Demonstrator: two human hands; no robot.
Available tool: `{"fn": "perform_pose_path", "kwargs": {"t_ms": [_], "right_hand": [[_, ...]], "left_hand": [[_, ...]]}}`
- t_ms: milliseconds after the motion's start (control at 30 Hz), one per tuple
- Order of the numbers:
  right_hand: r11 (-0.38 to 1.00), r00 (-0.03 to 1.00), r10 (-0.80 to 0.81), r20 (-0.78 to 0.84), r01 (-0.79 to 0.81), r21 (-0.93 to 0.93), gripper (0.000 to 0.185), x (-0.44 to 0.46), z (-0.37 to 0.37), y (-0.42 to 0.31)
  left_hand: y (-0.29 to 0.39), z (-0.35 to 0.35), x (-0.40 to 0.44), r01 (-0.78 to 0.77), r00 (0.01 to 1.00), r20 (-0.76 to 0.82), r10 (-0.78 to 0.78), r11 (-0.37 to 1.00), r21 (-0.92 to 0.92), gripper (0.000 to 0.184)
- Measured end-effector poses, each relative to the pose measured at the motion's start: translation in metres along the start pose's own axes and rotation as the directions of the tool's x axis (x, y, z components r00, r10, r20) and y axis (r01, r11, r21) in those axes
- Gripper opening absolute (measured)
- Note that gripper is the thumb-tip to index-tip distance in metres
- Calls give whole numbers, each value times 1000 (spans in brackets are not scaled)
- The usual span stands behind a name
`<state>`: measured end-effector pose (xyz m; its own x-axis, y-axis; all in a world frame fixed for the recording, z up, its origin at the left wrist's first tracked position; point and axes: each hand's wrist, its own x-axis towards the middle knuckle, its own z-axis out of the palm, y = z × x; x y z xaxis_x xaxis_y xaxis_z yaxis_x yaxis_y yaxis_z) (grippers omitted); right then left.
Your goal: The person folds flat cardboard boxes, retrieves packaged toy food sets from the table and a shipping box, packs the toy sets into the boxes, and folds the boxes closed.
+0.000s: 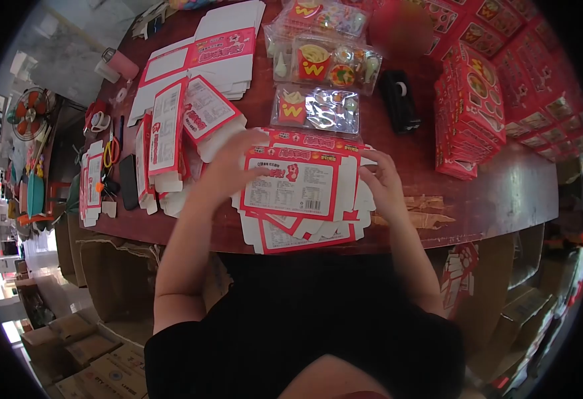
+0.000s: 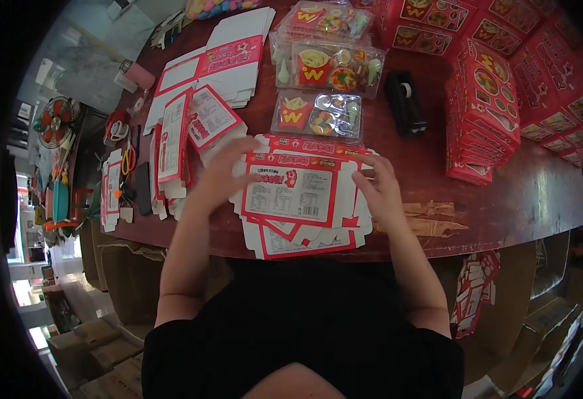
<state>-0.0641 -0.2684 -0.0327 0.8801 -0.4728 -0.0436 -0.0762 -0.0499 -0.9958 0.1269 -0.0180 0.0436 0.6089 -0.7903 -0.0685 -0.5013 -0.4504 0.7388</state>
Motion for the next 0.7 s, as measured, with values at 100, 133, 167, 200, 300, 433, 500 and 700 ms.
{"fn": "perform_pose_path", "kwargs": {"t_ms": [100,133,167,200,300,433,500,700], "right_hand": [[961,987,133,87,-150,233,34,-8,13,-3],[960,985,137,101,-157,231,35,-9,14,0],[960,984,137,115,-161,231,35,-8,14,3],[960,985,141,104,-162,229,35,-8,13,7],[958,983,155,98,-174,226,33,-8,13,8],[978,993,98,67,-109,177,32,-11,17,2],[999,999,11,40,-9,-50,31,-13,18,-5],[902,989,86,119,-26,-432,31,-24,21,-41]], "left_hand": [[-3,57,7,-18,967,242,79,969,-245,100],[3,55,12,18,959,282,24,989,-145,103],[-3,67,16,12,971,237,-46,990,142,107],[-1,74,20,26,975,189,-115,908,418,111],[3,73,33,120,941,221,-255,865,488,105],[-2,65,46,121,956,205,-210,917,380,76],[-7,58,43,164,957,224,-184,981,103,53],[39,37,8,101,863,500,-70,994,-36,22]]}}
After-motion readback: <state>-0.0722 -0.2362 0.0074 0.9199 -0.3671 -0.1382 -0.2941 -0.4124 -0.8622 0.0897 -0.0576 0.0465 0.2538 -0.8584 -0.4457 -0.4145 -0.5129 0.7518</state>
